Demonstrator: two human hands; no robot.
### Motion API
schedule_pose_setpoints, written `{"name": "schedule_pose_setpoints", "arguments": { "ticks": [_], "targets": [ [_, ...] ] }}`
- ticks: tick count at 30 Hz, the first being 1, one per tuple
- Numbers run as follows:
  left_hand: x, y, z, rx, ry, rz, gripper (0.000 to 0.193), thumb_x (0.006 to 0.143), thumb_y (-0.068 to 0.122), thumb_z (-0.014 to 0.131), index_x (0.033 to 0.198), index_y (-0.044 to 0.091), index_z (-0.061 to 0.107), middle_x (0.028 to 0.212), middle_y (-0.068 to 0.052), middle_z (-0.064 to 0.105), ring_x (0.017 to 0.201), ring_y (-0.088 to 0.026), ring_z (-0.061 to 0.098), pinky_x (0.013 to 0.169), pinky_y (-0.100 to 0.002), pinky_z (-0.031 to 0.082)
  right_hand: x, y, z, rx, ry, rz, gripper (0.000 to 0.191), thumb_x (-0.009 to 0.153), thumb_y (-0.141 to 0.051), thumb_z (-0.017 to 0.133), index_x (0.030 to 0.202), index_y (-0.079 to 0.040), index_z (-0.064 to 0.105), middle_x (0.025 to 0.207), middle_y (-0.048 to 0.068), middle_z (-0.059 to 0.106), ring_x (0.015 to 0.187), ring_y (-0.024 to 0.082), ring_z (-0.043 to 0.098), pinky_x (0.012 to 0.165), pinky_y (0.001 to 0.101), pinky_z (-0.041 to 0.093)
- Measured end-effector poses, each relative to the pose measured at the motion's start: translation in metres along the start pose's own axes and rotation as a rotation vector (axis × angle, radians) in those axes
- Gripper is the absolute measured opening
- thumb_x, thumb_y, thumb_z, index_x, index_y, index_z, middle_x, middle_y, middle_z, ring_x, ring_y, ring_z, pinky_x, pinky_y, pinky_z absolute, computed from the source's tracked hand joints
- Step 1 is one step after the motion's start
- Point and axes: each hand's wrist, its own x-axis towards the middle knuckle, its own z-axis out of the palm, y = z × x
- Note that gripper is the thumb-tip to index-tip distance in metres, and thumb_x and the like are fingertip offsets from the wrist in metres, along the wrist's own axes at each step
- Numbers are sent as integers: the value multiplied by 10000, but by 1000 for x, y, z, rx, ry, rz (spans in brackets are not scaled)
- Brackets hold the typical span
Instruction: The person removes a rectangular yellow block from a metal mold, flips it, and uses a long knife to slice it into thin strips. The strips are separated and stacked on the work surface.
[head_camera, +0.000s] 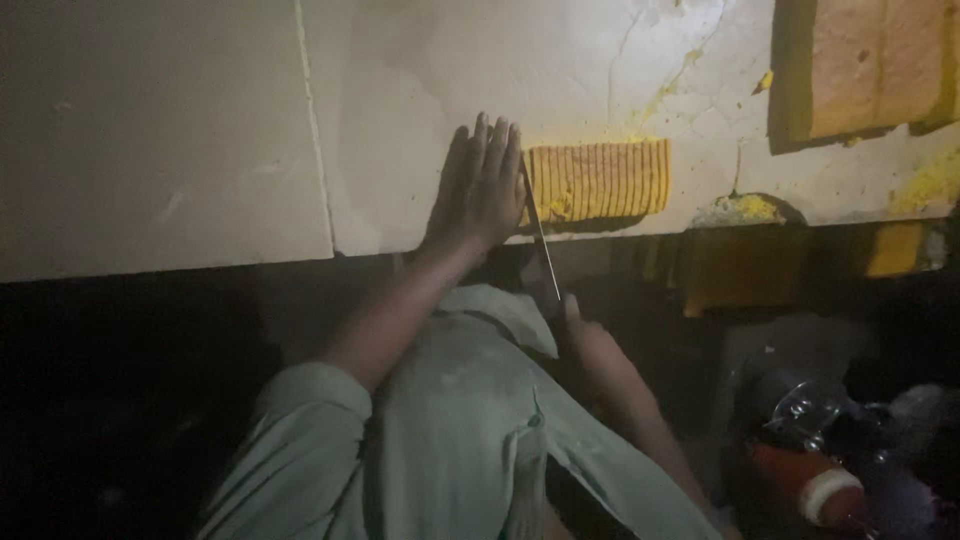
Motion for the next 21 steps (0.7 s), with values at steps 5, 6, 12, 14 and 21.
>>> {"name": "schedule_pose_setpoints", "arguments": {
  "ticks": [5, 6, 12, 14, 21],
  "targets": [
    [-4, -3, 6, -54, 119, 42, 672, 1060, 289, 363, 1595, -63, 159, 1671, -246, 135, 1554, -372, 91, 1276, -545, 74, 97, 34, 22, 180, 142, 5, 806, 1005, -629, 221, 1380, 4, 552, 1315, 272, 633, 1246, 414, 584, 1041, 494, 434],
    [-3, -4, 8, -43, 141, 64, 670, 1072, 283, 360, 1600, -71, 148, 1675, -262, 120, 1552, -379, 88, 1276, -550, 70, 118, 26, 14, -58, 168, -133, 789, 1001, -577, 218, 1447, 16, 488, 1293, 301, 637, 1195, 440, 616, 1004, 519, 467],
    [0, -13, 12, -113, 117, 24, 514, 1147, 191, 266, 1637, 45, 210, 1726, -155, 139, 1614, -335, 85, 1315, -530, 72, 100, -61, -39, 171, 139, -160, 663, 1016, -422, 484, 1458, 70, 442, 1263, 271, 665, 1168, 388, 644, 995, 454, 518],
    [0, -16, 14, -44, 91, 48, 602, 1071, 226, 334, 1594, -34, 185, 1687, -218, 130, 1580, -358, 75, 1289, -519, 74, 49, -62, -29, 300, 84, -77, 603, 1092, -361, 422, 1568, 5, 359, 1272, 267, 671, 1179, 379, 644, 1006, 464, 505],
    [2, -18, 24, -13, 79, 54, 656, 1074, 260, 352, 1583, -98, 143, 1668, -269, 137, 1572, -380, 73, 1300, -528, 54, 35, 7, 26, 313, 90, -4, 664, 995, -490, 450, 1464, -21, 409, 1344, 257, 616, 1143, 373, 616, 931, 471, 485]
  ]
}}
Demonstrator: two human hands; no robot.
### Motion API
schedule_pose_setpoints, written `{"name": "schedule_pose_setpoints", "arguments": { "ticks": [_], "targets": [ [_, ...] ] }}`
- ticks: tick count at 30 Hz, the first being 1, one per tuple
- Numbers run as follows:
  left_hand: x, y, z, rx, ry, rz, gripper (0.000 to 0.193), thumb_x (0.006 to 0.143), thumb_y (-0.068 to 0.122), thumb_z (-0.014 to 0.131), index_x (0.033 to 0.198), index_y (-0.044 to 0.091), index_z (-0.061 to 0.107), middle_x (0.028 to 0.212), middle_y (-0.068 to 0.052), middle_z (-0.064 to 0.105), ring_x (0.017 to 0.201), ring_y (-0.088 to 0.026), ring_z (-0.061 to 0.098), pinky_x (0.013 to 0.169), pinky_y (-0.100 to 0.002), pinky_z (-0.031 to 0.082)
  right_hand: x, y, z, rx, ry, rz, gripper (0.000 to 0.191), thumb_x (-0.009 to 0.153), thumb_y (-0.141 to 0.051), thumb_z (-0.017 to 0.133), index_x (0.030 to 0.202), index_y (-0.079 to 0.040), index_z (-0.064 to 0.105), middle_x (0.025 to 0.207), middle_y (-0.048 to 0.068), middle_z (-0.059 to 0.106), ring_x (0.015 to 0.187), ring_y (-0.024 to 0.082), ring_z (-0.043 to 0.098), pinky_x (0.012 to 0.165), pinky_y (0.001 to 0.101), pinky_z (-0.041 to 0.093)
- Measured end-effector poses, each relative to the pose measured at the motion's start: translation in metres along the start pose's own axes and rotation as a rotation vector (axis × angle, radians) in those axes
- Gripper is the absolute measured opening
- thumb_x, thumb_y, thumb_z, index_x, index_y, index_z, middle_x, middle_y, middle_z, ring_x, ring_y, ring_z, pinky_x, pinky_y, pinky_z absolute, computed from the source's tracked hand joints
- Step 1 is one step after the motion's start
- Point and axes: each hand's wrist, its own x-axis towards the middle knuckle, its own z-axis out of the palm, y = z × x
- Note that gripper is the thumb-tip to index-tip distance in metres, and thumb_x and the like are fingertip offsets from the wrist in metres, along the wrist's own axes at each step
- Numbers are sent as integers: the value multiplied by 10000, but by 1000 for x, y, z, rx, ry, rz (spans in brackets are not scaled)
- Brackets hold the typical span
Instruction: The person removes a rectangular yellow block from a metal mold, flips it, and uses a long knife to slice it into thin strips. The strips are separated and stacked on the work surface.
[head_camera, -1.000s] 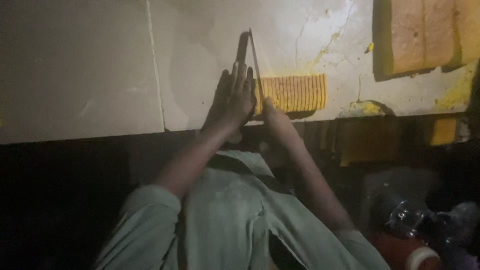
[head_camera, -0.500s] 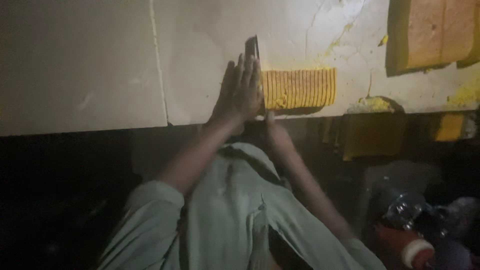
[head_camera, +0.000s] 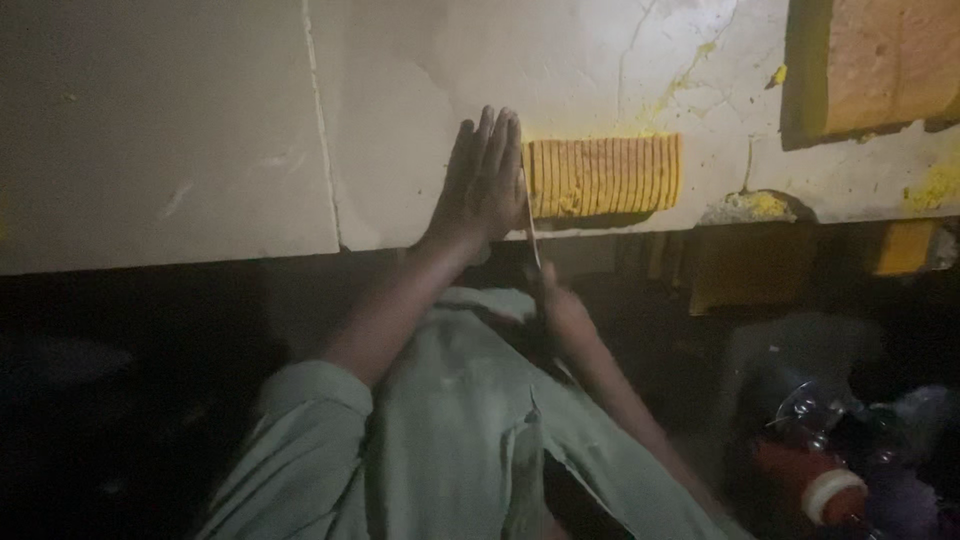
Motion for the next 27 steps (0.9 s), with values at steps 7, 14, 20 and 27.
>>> {"name": "schedule_pose_setpoints", "arguments": {
  "ticks": [7, 14, 20, 27],
  "targets": [
    [-8, -13, -1, 274, 118, 96, 627, 1143, 282, 301, 1626, -59, 92, 1688, -344, 122, 1573, -433, 50, 1281, -565, 52, 60, -86, -26, 237, -10, -96, 803, 1036, -587, 224, 1328, 80, 563, 1135, 289, 709, 947, 374, 728, 790, 455, 589],
    [-12, -13, -1, 57, -22, -77, 641, 1097, 353, 317, 1625, 85, 71, 1651, -343, 94, 1538, -484, 62, 1216, -684, 70, -8, -17, -8, -496, -46, -271, 693, 950, -342, 507, 1478, 45, 278, 1056, 312, 663, 933, 432, 653, 782, 508, 530],
    [-9, -15, 5, 34, 18, -75, 674, 1115, 337, 331, 1637, 73, -3, 1673, -344, 61, 1564, -473, 62, 1251, -648, 72, 45, 28, 22, -466, 58, -216, 642, 1022, -402, 276, 1463, 52, 381, 982, 243, 717, 830, 344, 705, 734, 467, 593],
    [-12, -22, 8, 487, 90, 14, 750, 1163, 282, 399, 1757, 48, 6, 1726, -275, 74, 1620, -399, 111, 1292, -559, 111, 62, -99, -17, 161, -40, 41, 950, 1012, -668, 90, 1294, 54, 639, 1084, 257, 738, 939, 316, 741, 757, 406, 614]
  ]
}}
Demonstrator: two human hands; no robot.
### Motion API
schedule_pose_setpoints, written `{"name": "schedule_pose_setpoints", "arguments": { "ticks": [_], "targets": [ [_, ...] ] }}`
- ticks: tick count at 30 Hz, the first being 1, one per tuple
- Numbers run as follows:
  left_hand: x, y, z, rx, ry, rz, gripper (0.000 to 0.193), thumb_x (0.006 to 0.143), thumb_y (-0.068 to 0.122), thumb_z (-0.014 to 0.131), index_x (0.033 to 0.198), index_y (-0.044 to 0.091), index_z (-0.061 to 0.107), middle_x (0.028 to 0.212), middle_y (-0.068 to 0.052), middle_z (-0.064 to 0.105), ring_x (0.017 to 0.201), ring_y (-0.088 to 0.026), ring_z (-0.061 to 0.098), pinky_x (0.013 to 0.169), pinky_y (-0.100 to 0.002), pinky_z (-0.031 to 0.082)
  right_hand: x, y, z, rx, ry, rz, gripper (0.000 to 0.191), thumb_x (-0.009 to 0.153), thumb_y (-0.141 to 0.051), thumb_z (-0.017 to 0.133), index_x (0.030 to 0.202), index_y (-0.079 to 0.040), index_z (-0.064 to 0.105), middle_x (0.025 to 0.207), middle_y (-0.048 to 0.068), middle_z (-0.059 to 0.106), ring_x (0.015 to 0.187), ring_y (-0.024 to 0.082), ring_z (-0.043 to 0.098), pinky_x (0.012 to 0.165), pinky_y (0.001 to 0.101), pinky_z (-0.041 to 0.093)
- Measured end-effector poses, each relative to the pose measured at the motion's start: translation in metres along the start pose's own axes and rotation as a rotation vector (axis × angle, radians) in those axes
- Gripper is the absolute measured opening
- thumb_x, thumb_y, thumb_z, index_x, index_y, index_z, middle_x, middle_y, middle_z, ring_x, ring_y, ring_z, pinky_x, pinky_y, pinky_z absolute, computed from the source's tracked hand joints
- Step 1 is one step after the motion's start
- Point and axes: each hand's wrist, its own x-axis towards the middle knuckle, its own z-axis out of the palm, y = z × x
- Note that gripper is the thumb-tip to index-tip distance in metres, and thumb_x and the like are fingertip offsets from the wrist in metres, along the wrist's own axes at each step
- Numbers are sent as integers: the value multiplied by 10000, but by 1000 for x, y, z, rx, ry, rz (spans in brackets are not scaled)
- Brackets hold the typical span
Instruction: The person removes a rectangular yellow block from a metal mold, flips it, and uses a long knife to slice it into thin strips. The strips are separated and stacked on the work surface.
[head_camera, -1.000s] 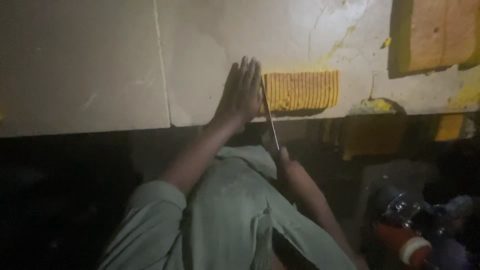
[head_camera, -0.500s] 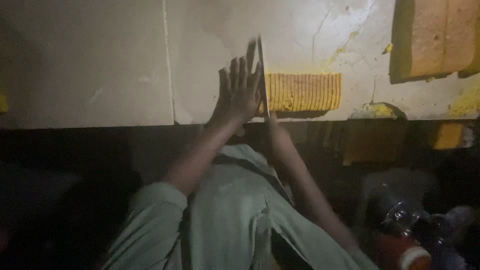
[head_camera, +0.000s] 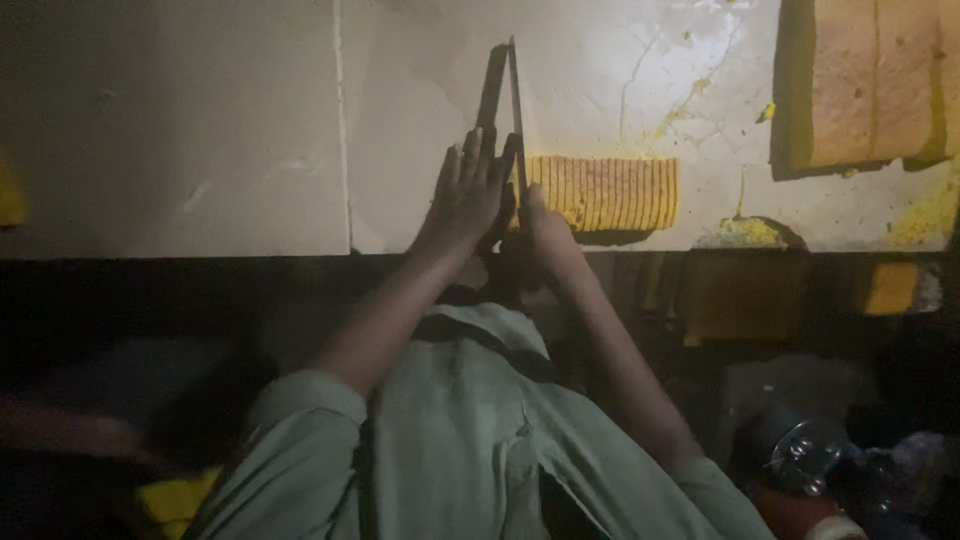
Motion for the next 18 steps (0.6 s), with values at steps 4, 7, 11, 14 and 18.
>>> {"name": "schedule_pose_setpoints", "arguments": {
  "ticks": [4, 7, 11, 14, 18],
  "targets": [
    [-3, -1, -9, -427, -105, -99, 683, 1108, 362, 356, 1631, 80, 20, 1700, -230, 68, 1577, -375, 92, 1271, -574, 98, -49, 46, 8, -14, 23, 196, 949, 966, -746, 126, 1445, -21, 507, 1226, 257, 671, 1123, 423, 648, 812, 476, 507],
    [-2, -2, -13, -404, -150, -72, 667, 1127, 357, 327, 1625, 44, 14, 1697, -252, 74, 1588, -380, 81, 1287, -566, 98, -65, 124, 7, -744, -118, -190, 774, 902, -425, 499, 1518, 9, 321, 1061, 274, 687, 925, 431, 684, 773, 481, 566],
    [-1, -4, -6, -466, -75, -64, 692, 1099, 319, 317, 1617, 9, -22, 1707, -261, 57, 1574, -375, 69, 1286, -543, 96, -13, 168, 24, -451, 44, -360, 623, 1071, -302, 436, 1594, -5, 273, 1115, 283, 678, 1028, 441, 657, 873, 506, 505],
    [-1, -5, 3, -500, -32, -29, 689, 1104, 321, 326, 1612, 10, -21, 1694, -256, 90, 1564, -367, 96, 1273, -553, 123, 37, 130, 21, -639, 30, -215, 837, 1017, -482, 332, 1689, 1, 202, 1192, 248, 690, 839, 407, 753, 669, 492, 599],
    [-6, -8, 9, -453, 112, 13, 651, 1154, 298, 346, 1655, 20, 38, 1717, -267, 213, 1573, -344, 239, 1243, -525, 289, 53, 51, 8, -94, 82, -81, 900, 1041, -699, 142, 1372, 13, 582, 1208, 247, 652, 1052, 310, 644, 868, 437, 476]
  ]
}}
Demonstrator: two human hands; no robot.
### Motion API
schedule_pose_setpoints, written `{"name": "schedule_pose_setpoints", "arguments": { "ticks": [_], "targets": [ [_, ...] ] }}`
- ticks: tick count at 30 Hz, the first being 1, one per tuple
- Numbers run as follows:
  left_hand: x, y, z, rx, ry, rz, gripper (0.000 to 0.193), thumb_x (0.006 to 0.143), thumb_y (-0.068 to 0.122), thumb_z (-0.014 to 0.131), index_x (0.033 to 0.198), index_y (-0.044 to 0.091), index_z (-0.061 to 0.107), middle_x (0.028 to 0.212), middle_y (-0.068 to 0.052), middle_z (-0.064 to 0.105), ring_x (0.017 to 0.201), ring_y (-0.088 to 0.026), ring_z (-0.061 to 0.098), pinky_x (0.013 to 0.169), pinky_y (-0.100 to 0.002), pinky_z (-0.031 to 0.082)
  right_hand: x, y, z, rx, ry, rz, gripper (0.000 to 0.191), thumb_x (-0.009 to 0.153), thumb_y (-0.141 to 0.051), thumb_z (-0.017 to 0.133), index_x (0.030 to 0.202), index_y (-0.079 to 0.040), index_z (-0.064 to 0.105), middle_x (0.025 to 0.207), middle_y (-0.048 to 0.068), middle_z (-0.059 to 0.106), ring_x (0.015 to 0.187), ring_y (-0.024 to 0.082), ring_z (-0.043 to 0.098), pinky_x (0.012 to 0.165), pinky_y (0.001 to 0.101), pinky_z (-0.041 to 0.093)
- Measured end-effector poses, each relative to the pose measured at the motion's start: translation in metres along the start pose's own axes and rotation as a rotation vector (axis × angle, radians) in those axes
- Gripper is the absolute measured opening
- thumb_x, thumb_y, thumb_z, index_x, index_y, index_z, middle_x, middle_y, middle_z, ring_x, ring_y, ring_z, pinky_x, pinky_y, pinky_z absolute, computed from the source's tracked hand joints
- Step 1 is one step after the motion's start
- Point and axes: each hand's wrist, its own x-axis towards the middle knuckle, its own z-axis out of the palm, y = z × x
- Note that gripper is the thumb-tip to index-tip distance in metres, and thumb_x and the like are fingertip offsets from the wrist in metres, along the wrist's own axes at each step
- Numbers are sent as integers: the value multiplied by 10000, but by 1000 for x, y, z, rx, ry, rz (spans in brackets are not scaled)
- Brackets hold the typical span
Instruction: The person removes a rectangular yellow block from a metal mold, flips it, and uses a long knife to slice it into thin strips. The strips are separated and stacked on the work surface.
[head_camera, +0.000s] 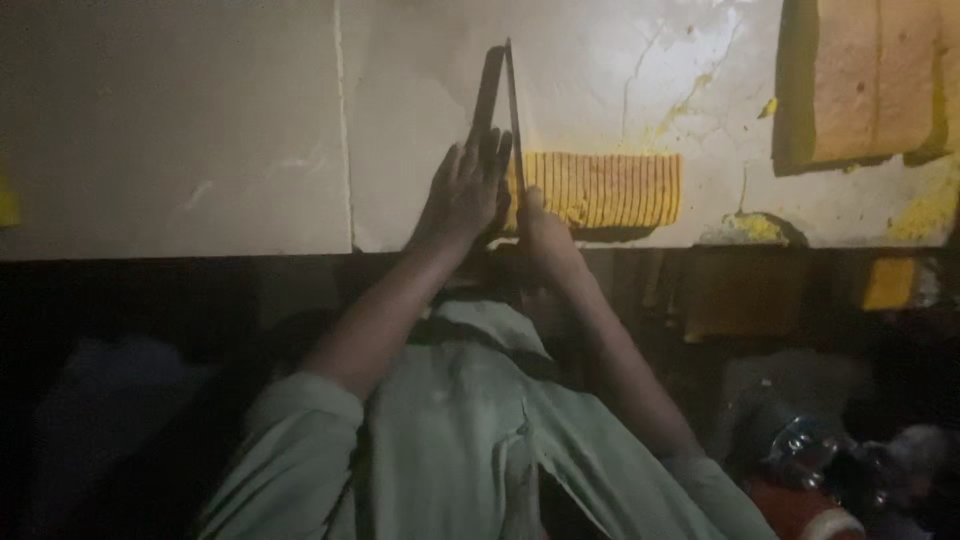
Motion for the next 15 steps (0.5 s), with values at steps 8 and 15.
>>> {"name": "schedule_pose_setpoints", "arguments": {
  "ticks": [8, 15],
  "targets": [
    [-4, 0, -7, 55, 21, -43, 655, 1081, 278, 424, 1600, 1, 136, 1641, -218, 321, 1534, -383, 321, 1251, -552, 274, -139, 17, 12, -626, -250, -54, 819, 829, -432, 679, 1385, 37, 302, 1037, 237, 692, 941, 347, 700, 815, 442, 581],
    [-4, 8, -26, -76, -267, -220, 713, 1087, 278, 412, 1664, 20, 83, 1655, -292, 280, 1520, -372, 326, 1263, -482, 362, -72, 11, 23, -736, -145, 73, 815, 881, -75, 684, 1523, -5, 186, 1174, 248, 686, 988, 390, 725, 820, 451, 623]
  ]
}}
